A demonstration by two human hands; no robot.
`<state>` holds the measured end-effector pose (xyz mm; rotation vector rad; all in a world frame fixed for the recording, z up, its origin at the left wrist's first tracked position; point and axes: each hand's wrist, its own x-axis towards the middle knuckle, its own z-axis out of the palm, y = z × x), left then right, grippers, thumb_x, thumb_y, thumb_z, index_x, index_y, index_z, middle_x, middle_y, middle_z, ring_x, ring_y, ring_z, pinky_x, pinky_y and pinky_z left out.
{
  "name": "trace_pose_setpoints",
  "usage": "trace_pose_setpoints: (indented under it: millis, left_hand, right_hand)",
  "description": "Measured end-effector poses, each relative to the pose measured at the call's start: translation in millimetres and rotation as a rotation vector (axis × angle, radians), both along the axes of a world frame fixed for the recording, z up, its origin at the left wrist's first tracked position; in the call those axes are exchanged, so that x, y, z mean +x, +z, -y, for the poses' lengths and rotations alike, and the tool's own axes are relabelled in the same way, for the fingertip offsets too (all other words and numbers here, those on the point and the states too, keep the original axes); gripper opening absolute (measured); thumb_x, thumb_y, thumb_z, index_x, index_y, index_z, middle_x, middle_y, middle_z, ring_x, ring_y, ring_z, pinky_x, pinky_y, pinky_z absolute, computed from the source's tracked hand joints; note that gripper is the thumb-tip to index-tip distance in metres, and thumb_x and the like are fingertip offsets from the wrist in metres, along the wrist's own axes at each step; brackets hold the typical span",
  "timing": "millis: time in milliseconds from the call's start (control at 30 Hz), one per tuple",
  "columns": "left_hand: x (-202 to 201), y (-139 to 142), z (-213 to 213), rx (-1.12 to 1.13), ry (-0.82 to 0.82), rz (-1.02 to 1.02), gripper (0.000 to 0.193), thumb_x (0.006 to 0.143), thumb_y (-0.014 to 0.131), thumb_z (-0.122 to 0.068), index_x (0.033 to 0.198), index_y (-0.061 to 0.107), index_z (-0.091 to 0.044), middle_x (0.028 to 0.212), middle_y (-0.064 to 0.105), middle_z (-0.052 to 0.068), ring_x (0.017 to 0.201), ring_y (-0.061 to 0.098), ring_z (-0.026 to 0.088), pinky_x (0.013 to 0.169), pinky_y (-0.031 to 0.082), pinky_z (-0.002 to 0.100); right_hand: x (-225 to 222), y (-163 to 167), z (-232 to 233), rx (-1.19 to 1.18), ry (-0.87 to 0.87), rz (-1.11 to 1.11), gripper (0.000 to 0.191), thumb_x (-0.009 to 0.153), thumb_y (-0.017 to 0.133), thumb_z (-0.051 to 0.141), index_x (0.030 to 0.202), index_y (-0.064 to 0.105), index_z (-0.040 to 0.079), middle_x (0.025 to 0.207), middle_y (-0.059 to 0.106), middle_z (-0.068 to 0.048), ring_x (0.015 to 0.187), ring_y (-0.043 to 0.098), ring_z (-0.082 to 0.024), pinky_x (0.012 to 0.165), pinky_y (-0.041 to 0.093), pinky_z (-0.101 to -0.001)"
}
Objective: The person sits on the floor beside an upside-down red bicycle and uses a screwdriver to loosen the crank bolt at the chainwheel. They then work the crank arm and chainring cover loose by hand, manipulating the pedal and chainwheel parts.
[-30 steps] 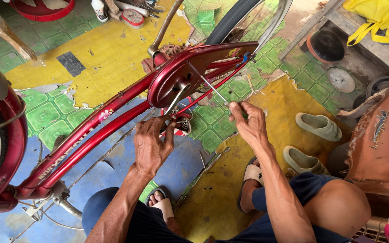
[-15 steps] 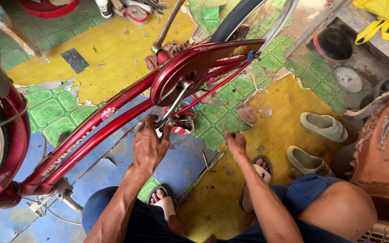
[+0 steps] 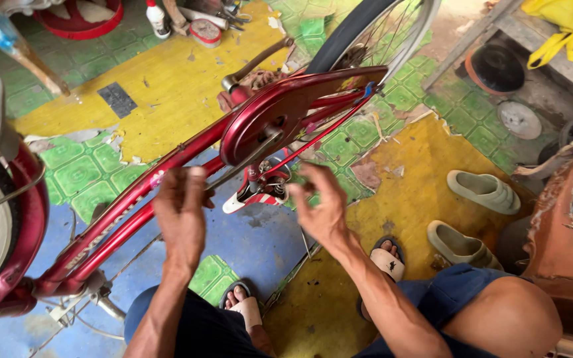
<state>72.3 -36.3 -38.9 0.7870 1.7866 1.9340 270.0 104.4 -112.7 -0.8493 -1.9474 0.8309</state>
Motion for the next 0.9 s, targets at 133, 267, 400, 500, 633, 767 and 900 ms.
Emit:
trace_pose_setpoints:
  millis: [133, 267, 400, 500, 633, 767, 900]
  left_hand:
    - [-5.0, 16.5, 2.6, 0.236, -0.046, 0.085, 0.035, 0.112, 0.050, -0.036, 0.103, 0.060, -0.003, 0.081, 0.059, 0.003, 0.068, 0.056, 0.012, 0.064, 0.054, 0.030]
    - [-4.9, 40.0, -0.1, 0.444, -0.166, 0.093, 0.036, 0.117, 0.049, -0.039, 0.118, 0.051, -0.003, 0.103, 0.059, 0.003, 0.089, 0.057, 0.013, 0.084, 0.054, 0.032]
    - [-2.7, 62.6, -10.3, 0.411, -0.237, -0.037, 0.041, 0.113, 0.047, -0.044, 0.126, 0.046, -0.005, 0.107, 0.067, 0.010, 0.095, 0.064, 0.017, 0.094, 0.055, 0.035]
    - [-4.5, 68.3, -13.8, 0.300, -0.140, -0.264, 0.042, 0.113, 0.047, -0.040, 0.129, 0.044, -0.002, 0.109, 0.072, 0.017, 0.098, 0.068, 0.021, 0.097, 0.055, 0.039]
    - [-23.9, 59.3, -15.4, -0.016, 0.116, -0.615, 0.031, 0.113, 0.056, -0.028, 0.118, 0.059, 0.003, 0.107, 0.071, 0.019, 0.097, 0.069, 0.025, 0.091, 0.054, 0.041]
    - [-40.4, 36.7, 1.0, -0.161, 0.199, -0.794, 0.021, 0.107, 0.065, -0.017, 0.104, 0.069, 0.004, 0.098, 0.069, 0.019, 0.094, 0.060, 0.035, 0.082, 0.049, 0.046]
    - [-47.3, 20.2, 12.8, -0.168, 0.196, -0.798, 0.016, 0.104, 0.068, -0.012, 0.101, 0.072, 0.003, 0.095, 0.068, 0.017, 0.090, 0.058, 0.033, 0.082, 0.046, 0.045]
  right_hand:
    - [-35.1, 99.4, 36.5, 0.511, 0.338, -0.026, 0.049, 0.091, 0.078, 0.012, 0.138, 0.061, 0.009, 0.136, 0.063, -0.017, 0.114, 0.070, -0.025, 0.091, 0.065, -0.0313]
    - [-69.6, 142.4, 39.6, 0.701, 0.395, 0.087, 0.049, 0.092, 0.079, 0.004, 0.139, 0.066, 0.011, 0.131, 0.065, -0.014, 0.107, 0.069, -0.025, 0.084, 0.064, -0.0336]
    - [-82.0, 164.7, 5.3, 0.776, 0.376, -0.015, 0.032, 0.096, 0.074, -0.003, 0.125, 0.071, 0.008, 0.124, 0.069, -0.014, 0.099, 0.072, -0.021, 0.076, 0.066, -0.0286]
    - [-73.1, 180.7, -22.0, 0.793, 0.285, -0.067, 0.018, 0.098, 0.075, 0.000, 0.116, 0.072, 0.003, 0.117, 0.070, -0.014, 0.092, 0.074, -0.021, 0.070, 0.065, -0.0262]
    - [-53.8, 193.8, -47.0, 0.855, 0.147, -0.152, 0.012, 0.096, 0.074, 0.000, 0.106, 0.068, -0.001, 0.107, 0.065, -0.014, 0.090, 0.071, -0.027, 0.075, 0.062, -0.0352]
    - [-46.2, 189.2, -84.9, 0.673, -0.008, -0.139, 0.003, 0.100, 0.070, -0.004, 0.101, 0.069, -0.002, 0.101, 0.065, -0.012, 0.076, 0.067, -0.018, 0.058, 0.057, -0.0277]
    - [-25.3, 155.1, -126.7, 0.562, -0.204, -0.051, 0.008, 0.101, 0.072, 0.001, 0.095, 0.067, -0.001, 0.095, 0.064, -0.011, 0.074, 0.066, -0.019, 0.059, 0.055, -0.0333]
